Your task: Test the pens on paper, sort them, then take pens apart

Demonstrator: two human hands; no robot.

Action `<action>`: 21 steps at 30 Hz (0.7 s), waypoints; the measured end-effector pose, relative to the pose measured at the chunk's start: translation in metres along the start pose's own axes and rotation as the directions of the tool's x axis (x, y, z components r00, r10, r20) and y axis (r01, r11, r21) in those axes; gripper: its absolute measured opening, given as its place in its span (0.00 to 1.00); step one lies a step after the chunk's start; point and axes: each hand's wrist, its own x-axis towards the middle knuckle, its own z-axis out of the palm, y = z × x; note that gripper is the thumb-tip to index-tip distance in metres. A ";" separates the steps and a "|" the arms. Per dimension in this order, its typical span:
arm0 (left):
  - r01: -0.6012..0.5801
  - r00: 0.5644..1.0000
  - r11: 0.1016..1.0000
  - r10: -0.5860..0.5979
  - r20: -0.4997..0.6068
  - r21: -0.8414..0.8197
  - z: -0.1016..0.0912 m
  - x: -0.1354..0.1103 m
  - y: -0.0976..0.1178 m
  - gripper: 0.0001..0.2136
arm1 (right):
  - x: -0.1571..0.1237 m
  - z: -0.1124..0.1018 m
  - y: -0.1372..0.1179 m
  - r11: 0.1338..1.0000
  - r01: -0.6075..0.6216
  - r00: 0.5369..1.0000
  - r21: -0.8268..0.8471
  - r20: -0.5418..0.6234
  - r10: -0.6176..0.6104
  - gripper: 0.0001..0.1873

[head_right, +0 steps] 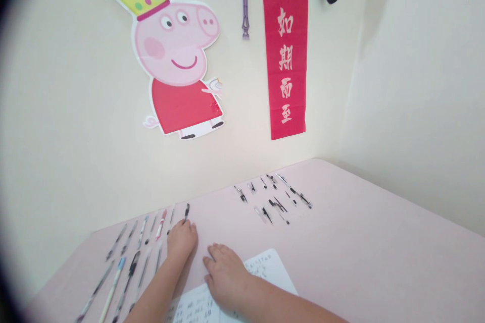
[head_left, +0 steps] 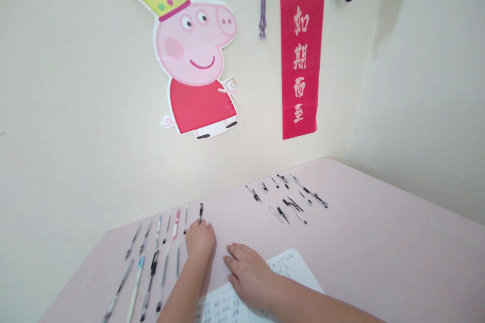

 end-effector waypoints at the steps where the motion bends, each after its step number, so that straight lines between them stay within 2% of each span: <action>1: -0.017 1.000 1.000 0.017 0.001 -0.001 -0.003 -0.003 0.001 0.20 | 0.000 0.000 0.000 1.000 -0.004 1.000 0.001 0.000 0.004 0.23; 7: -0.100 0.995 0.995 0.100 0.030 0.004 -0.014 -0.019 0.007 0.17 | 0.000 0.000 -0.001 1.000 -0.011 1.000 0.003 0.014 0.011 0.24; 14: -0.099 0.993 0.995 0.100 0.056 -0.019 -0.023 -0.032 0.009 0.15 | -0.002 -0.001 -0.002 0.999 -0.020 1.000 0.046 0.009 0.020 0.24; 16: -0.082 0.996 0.987 0.087 0.036 -0.136 -0.026 -0.036 0.009 0.12 | 0.001 -0.001 -0.001 0.993 -0.025 1.000 0.114 -0.014 0.026 0.23; 18: -0.045 0.998 0.928 0.061 0.032 -0.371 -0.025 -0.042 0.012 0.08 | 0.006 0.000 0.004 0.967 -0.070 0.991 0.247 -0.096 0.096 0.21; 19: -0.022 0.997 0.856 0.055 0.048 -0.517 -0.023 -0.046 0.014 0.07 | 0.010 0.001 0.008 0.938 -0.099 0.975 0.332 -0.158 0.159 0.19; 21: 0.038 0.993 0.650 0.058 0.100 -0.759 -0.017 -0.054 0.019 0.09 | 0.018 0.004 0.020 0.849 -0.140 0.907 0.510 -0.279 0.317 0.15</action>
